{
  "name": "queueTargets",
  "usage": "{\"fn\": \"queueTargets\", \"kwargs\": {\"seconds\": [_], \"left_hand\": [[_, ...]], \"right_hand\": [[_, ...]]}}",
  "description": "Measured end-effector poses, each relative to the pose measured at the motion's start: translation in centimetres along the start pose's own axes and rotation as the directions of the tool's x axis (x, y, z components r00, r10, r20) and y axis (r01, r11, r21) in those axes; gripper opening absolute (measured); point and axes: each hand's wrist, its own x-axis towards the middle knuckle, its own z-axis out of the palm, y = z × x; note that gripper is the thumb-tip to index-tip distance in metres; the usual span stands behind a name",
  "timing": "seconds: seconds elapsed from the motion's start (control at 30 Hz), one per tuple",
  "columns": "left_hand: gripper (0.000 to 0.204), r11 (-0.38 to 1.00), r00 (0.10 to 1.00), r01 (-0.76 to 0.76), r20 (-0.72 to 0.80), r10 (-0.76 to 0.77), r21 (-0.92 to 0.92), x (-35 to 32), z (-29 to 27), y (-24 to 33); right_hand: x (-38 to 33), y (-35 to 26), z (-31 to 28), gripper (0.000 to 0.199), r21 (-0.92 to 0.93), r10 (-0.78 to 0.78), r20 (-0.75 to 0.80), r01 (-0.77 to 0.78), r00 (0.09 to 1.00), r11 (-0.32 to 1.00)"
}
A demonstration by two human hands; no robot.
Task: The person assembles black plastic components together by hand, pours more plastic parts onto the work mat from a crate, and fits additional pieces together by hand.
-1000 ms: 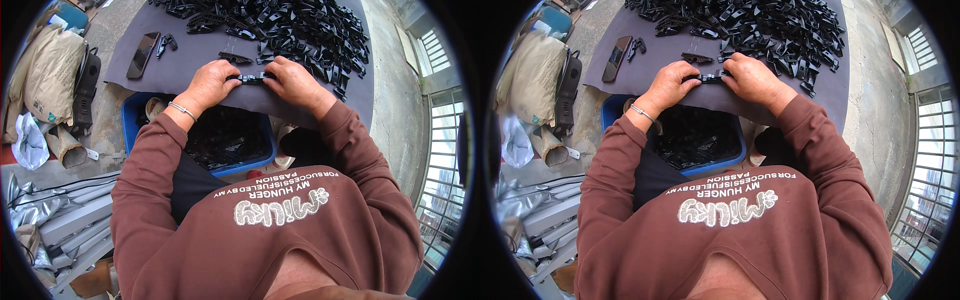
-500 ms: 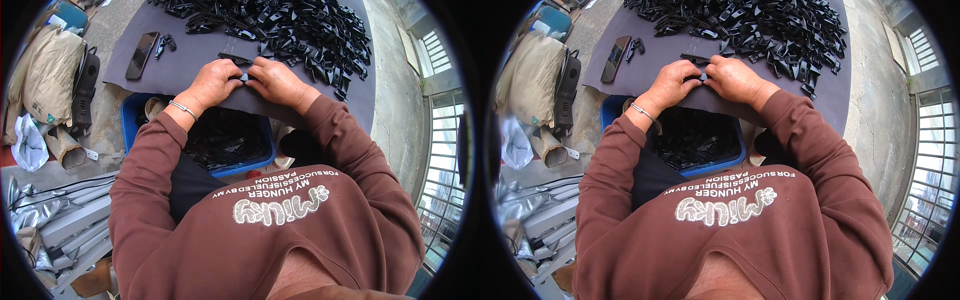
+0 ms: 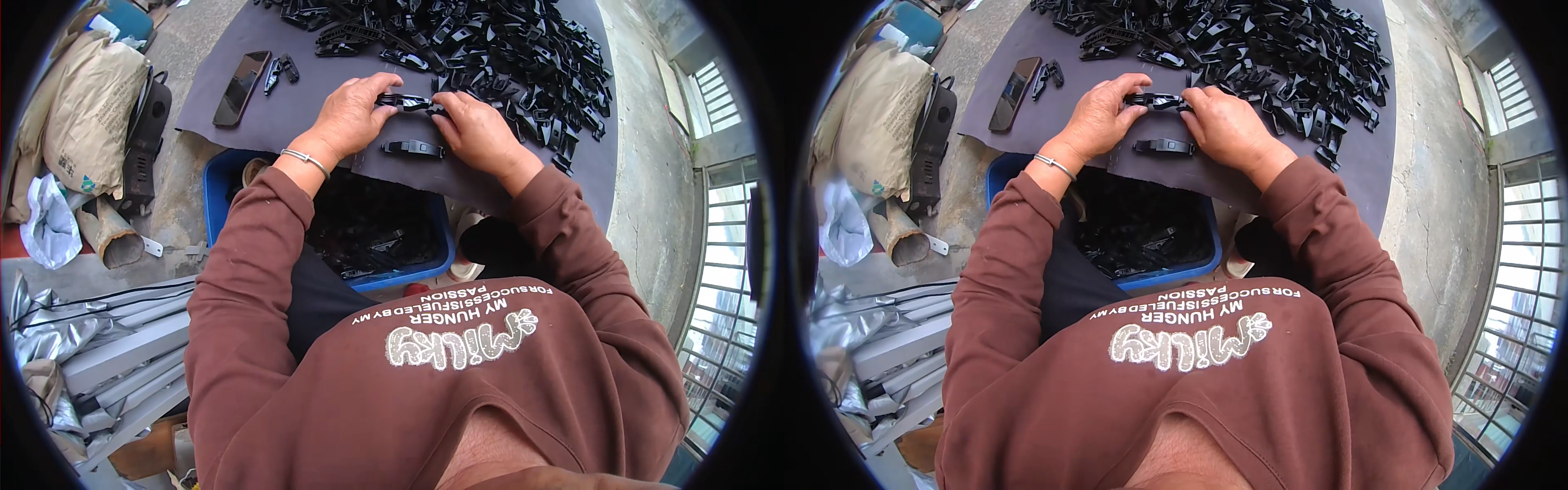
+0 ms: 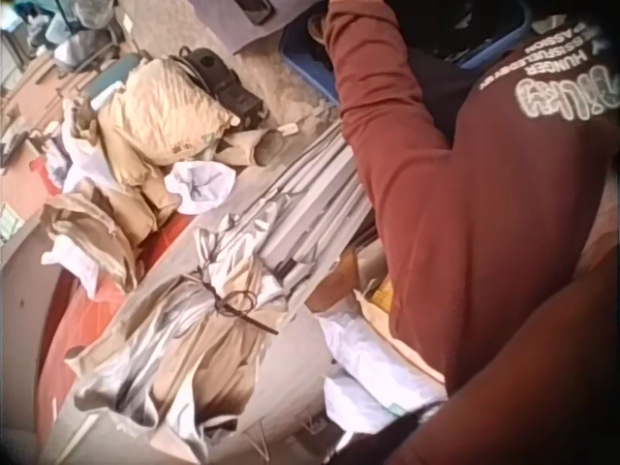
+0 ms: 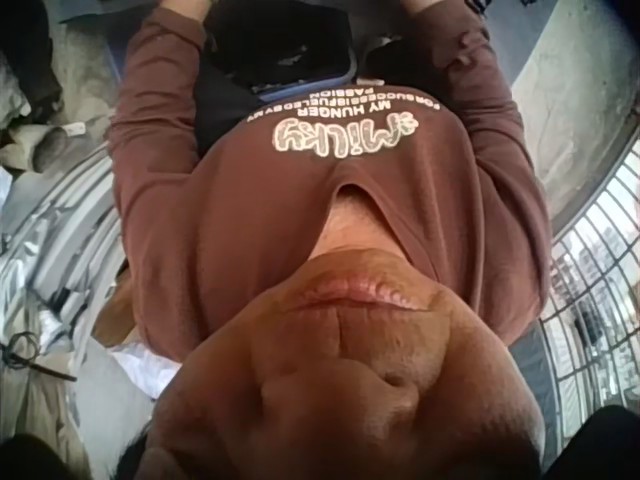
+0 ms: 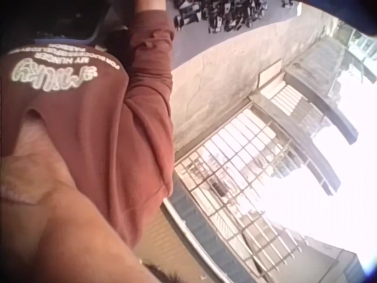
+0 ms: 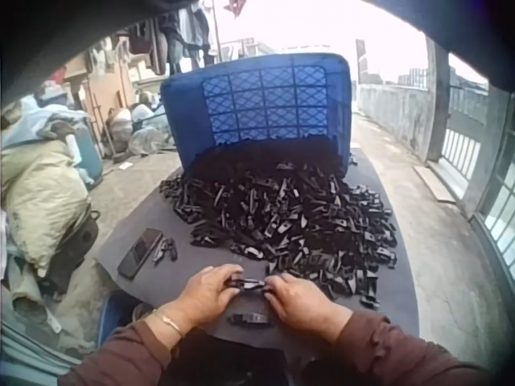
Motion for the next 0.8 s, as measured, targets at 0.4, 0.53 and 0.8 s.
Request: {"fn": "queueTargets", "kwargs": {"seconds": [0.4, 0.53, 0.8], "left_hand": [[0.019, 0.967, 0.989, 0.100, 0.078, -0.122, 0.236, -0.4, 0.6, 2.7], [0.012, 0.959, 0.993, 0.045, 0.094, -0.074, 0.281, -0.9, 1.1, 2.4], [0.019, 0.979, 0.970, -0.200, 0.137, 0.201, -0.022, -0.9, 1.1, 0.1]], "right_hand": [[-2.2, 0.7, -1.2, 0.022, -0.104, 0.033, -0.058, -0.039, 0.998, 0.994], [-2.2, 1.0, -1.3, 0.022, -0.074, -0.032, 0.005, 0.032, 0.999, 0.997], [-1.3, 1.4, -1.8, 0.024, 0.116, -0.128, 0.006, 0.126, 0.992, 0.985]]}}
